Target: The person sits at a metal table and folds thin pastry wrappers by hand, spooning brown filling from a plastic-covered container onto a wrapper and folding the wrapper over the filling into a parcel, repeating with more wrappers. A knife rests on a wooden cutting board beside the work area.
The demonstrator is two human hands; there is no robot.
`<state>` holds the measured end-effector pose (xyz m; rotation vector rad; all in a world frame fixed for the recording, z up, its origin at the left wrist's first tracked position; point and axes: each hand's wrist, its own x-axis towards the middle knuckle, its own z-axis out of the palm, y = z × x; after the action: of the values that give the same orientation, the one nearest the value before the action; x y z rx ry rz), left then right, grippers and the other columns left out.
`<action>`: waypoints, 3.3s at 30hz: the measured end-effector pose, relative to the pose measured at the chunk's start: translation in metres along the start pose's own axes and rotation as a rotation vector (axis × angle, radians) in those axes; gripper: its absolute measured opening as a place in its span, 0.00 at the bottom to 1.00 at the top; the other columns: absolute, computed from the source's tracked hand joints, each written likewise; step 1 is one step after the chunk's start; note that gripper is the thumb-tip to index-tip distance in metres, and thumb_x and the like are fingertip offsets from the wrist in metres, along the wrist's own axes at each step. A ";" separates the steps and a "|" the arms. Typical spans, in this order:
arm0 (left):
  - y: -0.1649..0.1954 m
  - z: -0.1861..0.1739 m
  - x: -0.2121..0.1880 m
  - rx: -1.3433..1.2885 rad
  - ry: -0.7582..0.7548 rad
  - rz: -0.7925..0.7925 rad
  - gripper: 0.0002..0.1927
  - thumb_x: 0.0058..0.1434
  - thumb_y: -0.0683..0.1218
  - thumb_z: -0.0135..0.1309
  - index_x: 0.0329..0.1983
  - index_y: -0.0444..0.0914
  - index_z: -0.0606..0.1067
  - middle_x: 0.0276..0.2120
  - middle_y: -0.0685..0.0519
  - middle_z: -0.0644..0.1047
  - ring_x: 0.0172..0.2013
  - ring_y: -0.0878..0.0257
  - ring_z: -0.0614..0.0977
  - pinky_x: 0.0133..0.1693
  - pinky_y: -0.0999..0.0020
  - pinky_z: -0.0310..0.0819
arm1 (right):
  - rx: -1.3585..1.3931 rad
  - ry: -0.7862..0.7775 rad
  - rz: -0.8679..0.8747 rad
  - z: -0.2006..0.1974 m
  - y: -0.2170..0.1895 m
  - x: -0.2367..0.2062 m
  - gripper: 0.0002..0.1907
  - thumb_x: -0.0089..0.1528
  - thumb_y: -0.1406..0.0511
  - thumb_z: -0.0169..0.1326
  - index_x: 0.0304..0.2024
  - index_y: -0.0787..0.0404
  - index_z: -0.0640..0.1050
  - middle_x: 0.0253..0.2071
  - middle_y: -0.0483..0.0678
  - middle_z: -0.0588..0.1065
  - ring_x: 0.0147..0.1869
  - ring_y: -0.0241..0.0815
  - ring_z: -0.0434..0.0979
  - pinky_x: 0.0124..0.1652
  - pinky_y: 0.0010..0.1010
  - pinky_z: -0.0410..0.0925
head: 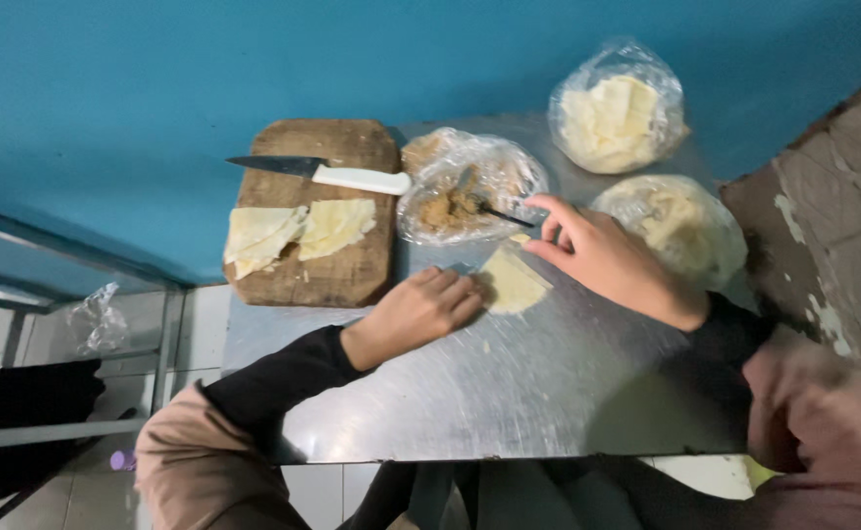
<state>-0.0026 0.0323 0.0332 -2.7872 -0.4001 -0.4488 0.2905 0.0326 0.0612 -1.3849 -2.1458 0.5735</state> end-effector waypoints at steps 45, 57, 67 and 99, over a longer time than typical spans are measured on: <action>0.009 0.017 -0.012 0.116 0.201 -0.064 0.15 0.62 0.43 0.56 0.53 0.40 0.78 0.42 0.56 0.81 0.40 0.64 0.79 0.41 0.70 0.68 | 0.857 0.197 0.322 0.031 0.017 0.052 0.17 0.72 0.62 0.47 0.52 0.71 0.78 0.40 0.50 0.79 0.42 0.37 0.81 0.45 0.27 0.74; 0.007 0.013 -0.008 0.031 0.258 -0.135 0.09 0.63 0.45 0.57 0.44 0.39 0.78 0.41 0.54 0.81 0.41 0.62 0.79 0.41 0.68 0.68 | 0.826 0.220 0.471 0.007 0.011 -0.037 0.17 0.71 0.62 0.49 0.51 0.71 0.79 0.38 0.52 0.79 0.40 0.41 0.81 0.44 0.31 0.75; 0.009 0.012 0.000 -0.027 0.324 -0.194 0.09 0.65 0.47 0.62 0.38 0.37 0.77 0.35 0.54 0.81 0.36 0.61 0.77 0.37 0.67 0.66 | 0.732 0.152 0.296 0.033 0.015 -0.064 0.15 0.71 0.66 0.47 0.53 0.72 0.77 0.39 0.52 0.80 0.42 0.39 0.82 0.45 0.29 0.75; 0.015 0.012 0.005 0.004 0.365 -0.233 0.10 0.66 0.51 0.63 0.37 0.41 0.78 0.35 0.58 0.82 0.35 0.64 0.78 0.36 0.68 0.65 | 0.140 0.236 -0.145 0.024 -0.020 -0.092 0.14 0.65 0.76 0.53 0.53 0.68 0.79 0.43 0.50 0.81 0.46 0.39 0.85 0.45 0.26 0.75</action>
<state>0.0092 0.0235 0.0206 -2.5851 -0.6371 -0.9868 0.2938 -0.0614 0.0368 -1.1502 -1.9579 0.4696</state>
